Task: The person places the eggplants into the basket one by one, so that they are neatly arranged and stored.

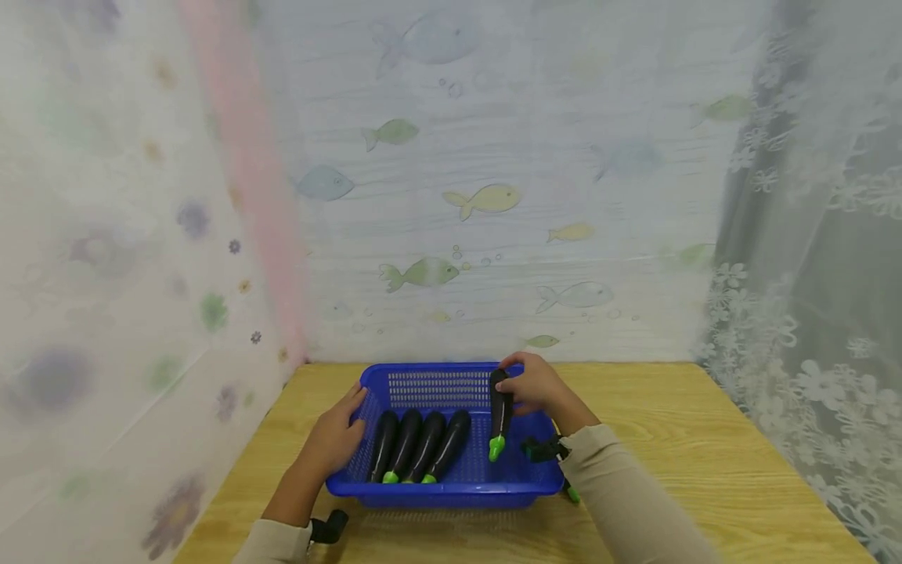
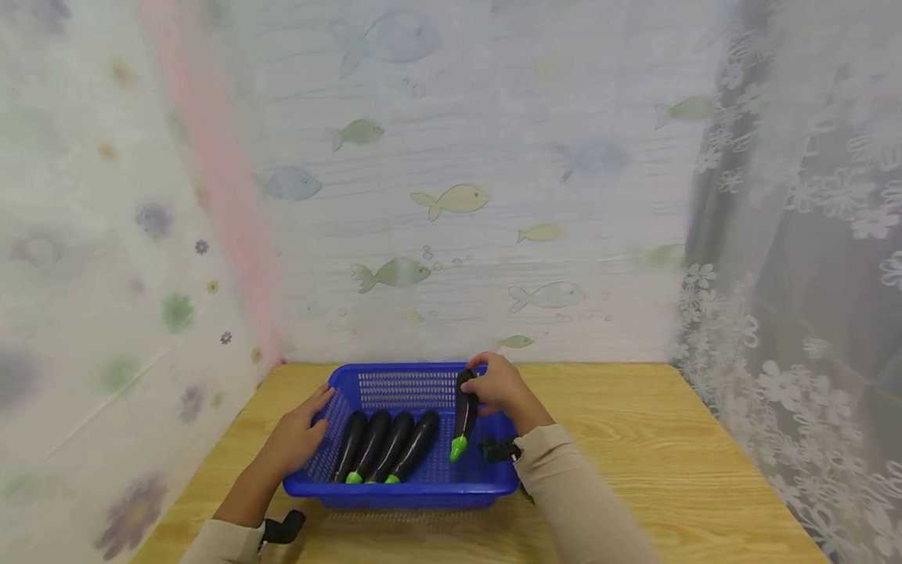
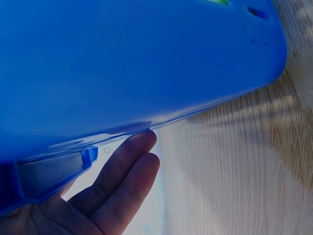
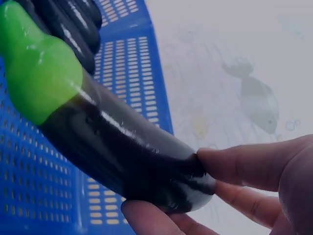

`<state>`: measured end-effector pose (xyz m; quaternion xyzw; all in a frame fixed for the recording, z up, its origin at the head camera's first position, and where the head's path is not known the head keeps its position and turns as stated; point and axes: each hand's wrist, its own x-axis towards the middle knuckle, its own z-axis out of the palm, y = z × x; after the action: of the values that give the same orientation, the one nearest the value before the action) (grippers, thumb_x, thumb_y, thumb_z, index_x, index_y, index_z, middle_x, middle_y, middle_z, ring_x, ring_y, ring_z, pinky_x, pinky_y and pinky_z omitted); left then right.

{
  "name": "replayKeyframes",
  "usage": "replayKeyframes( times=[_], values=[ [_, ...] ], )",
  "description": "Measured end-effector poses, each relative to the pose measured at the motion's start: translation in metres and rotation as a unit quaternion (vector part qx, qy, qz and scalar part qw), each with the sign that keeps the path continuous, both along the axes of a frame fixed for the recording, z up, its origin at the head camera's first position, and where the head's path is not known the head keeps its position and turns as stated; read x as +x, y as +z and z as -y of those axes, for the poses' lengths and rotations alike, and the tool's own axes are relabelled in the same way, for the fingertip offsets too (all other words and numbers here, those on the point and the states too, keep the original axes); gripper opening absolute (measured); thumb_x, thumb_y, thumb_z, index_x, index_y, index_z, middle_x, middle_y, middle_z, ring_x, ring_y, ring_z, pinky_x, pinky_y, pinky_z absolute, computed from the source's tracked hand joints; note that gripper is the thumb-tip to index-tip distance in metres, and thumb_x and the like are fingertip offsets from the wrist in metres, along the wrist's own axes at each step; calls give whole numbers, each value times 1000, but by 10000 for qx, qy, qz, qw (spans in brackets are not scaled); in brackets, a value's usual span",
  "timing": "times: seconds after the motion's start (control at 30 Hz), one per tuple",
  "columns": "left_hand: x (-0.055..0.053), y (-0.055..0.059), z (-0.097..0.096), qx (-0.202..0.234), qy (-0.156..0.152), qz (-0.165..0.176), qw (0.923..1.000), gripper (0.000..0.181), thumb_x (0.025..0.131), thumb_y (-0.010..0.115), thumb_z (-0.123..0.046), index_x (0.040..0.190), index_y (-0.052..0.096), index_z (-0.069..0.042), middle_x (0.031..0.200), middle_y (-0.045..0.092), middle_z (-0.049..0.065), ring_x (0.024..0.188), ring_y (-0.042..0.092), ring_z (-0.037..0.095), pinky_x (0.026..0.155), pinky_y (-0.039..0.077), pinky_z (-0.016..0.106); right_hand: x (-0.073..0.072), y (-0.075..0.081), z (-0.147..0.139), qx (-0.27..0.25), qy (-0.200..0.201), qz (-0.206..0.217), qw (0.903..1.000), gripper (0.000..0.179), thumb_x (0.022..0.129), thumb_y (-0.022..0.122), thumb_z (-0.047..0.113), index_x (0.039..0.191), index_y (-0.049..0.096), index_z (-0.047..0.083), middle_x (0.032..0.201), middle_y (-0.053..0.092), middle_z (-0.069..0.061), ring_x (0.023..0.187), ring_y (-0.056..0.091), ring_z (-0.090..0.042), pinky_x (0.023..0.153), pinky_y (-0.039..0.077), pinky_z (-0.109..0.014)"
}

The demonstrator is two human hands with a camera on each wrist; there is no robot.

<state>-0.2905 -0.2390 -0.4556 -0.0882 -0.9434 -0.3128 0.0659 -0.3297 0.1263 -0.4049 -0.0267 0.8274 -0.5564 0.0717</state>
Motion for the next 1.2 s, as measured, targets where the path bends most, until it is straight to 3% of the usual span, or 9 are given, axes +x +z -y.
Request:
replayKeyframes(
  times=[0.3, 0.8, 1.2],
  values=[
    [-3, -5, 2, -15, -4, 46, 10000, 61, 103, 45, -15, 162, 33, -9, 172, 23, 10, 155, 27, 39, 122, 26, 60, -3, -12, 13, 209, 18, 80, 9997, 45, 91, 69, -2, 135, 58, 0, 113, 65, -27, 81, 72, -31, 63, 62, -46],
    [-2, 0, 1, -90, -2, 35, 10000, 61, 102, 45, -15, 162, 34, -7, 172, 23, 11, 154, 28, 39, 122, 26, 60, -4, -18, 28, 322, 73, 541, 9980, 43, 92, 67, -5, 133, 54, -4, 113, 64, -28, 87, 72, -36, 66, 62, -49],
    [-2, -2, 2, -39, 5, 16, 10000, 61, 102, 44, -14, 162, 34, -8, 172, 24, 11, 154, 28, 39, 122, 26, 61, -10, -32, 33, 388, -41, 697, 9968, 36, 90, 69, -5, 121, 53, -8, 110, 64, -27, 90, 71, -41, 67, 62, -51]
  ],
)
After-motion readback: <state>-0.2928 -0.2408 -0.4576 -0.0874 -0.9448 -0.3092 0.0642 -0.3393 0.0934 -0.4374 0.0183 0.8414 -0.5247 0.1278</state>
